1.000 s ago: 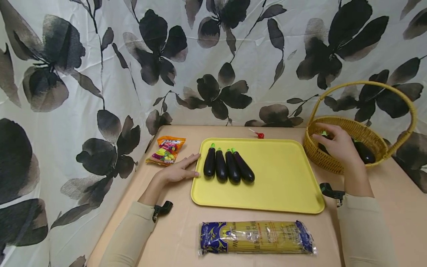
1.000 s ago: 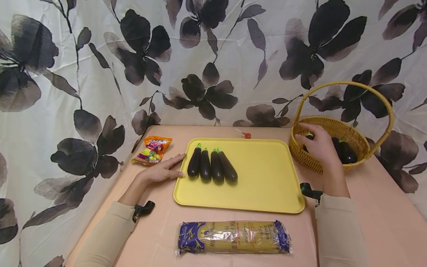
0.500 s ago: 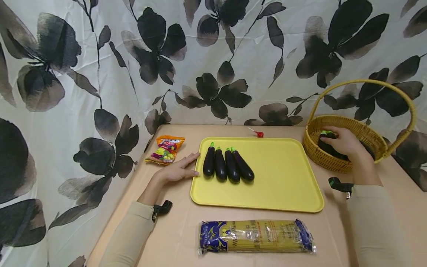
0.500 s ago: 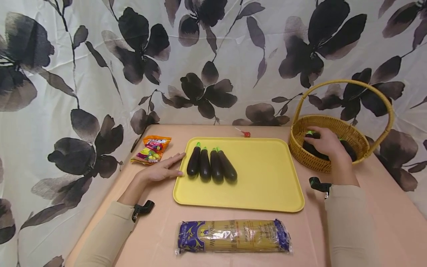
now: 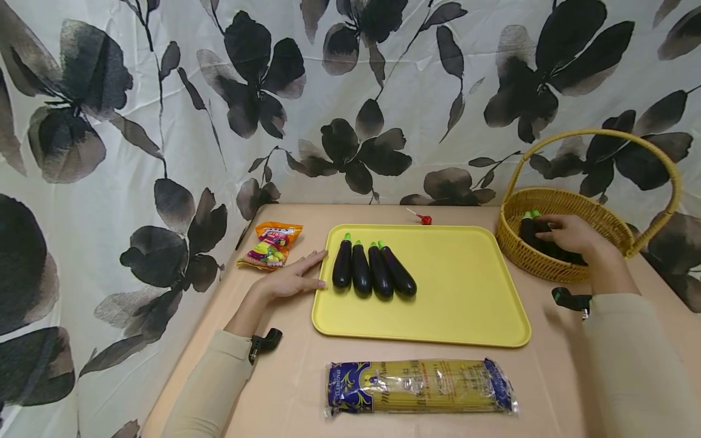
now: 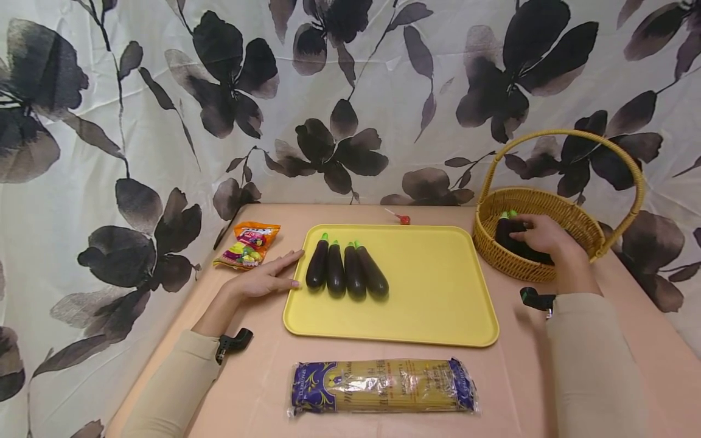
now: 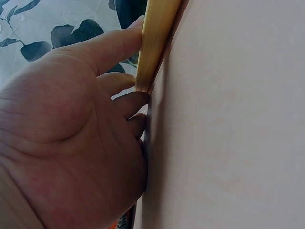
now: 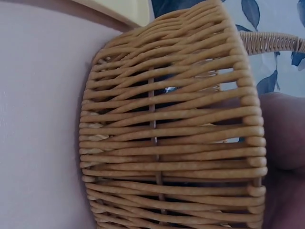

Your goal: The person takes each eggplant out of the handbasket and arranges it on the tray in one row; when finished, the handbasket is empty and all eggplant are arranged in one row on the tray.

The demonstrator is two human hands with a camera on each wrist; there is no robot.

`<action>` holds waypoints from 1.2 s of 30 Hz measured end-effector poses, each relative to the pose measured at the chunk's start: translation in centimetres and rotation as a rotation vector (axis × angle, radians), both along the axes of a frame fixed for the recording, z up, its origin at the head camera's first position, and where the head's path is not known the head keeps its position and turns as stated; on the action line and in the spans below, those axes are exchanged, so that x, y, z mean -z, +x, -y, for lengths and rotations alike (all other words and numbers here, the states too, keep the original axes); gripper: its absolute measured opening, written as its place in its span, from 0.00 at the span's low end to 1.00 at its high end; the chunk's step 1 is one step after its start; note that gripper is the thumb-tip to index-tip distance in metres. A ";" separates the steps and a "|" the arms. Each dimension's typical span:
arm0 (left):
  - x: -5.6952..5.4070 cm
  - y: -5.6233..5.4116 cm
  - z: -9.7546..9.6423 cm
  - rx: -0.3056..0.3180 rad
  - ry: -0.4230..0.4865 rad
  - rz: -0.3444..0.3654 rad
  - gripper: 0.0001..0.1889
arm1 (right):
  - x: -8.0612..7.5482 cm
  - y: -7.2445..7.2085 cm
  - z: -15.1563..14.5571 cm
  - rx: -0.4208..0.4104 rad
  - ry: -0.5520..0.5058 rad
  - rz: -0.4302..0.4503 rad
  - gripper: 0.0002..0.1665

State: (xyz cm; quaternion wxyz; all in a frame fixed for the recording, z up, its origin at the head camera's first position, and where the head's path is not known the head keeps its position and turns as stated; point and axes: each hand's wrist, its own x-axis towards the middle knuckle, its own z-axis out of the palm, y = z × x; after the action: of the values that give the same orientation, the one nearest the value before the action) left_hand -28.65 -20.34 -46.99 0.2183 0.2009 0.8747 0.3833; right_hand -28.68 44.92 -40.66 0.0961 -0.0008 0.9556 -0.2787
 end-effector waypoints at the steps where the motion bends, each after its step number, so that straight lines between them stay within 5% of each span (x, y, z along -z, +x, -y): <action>1: 0.0 0.0 0.0 -0.002 0.000 0.001 0.48 | 0.1 -0.1 -0.1 -0.005 0.003 0.002 0.40; 28: 0.3 0.0 0.3 0.008 0.007 -0.006 0.47 | 0.4 -1.1 -0.1 -0.019 -0.012 0.064 0.32; 36: 0.2 0.0 0.2 0.018 0.014 -0.008 0.47 | 1.1 -1.0 -0.5 0.037 -0.162 0.058 0.34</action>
State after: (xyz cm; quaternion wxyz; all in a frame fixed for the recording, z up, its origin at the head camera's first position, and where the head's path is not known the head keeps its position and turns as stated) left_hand -28.68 -20.55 -47.14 0.2167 0.2117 0.8711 0.3865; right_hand -29.70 45.41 -41.72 0.1184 0.0174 0.9265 -0.3569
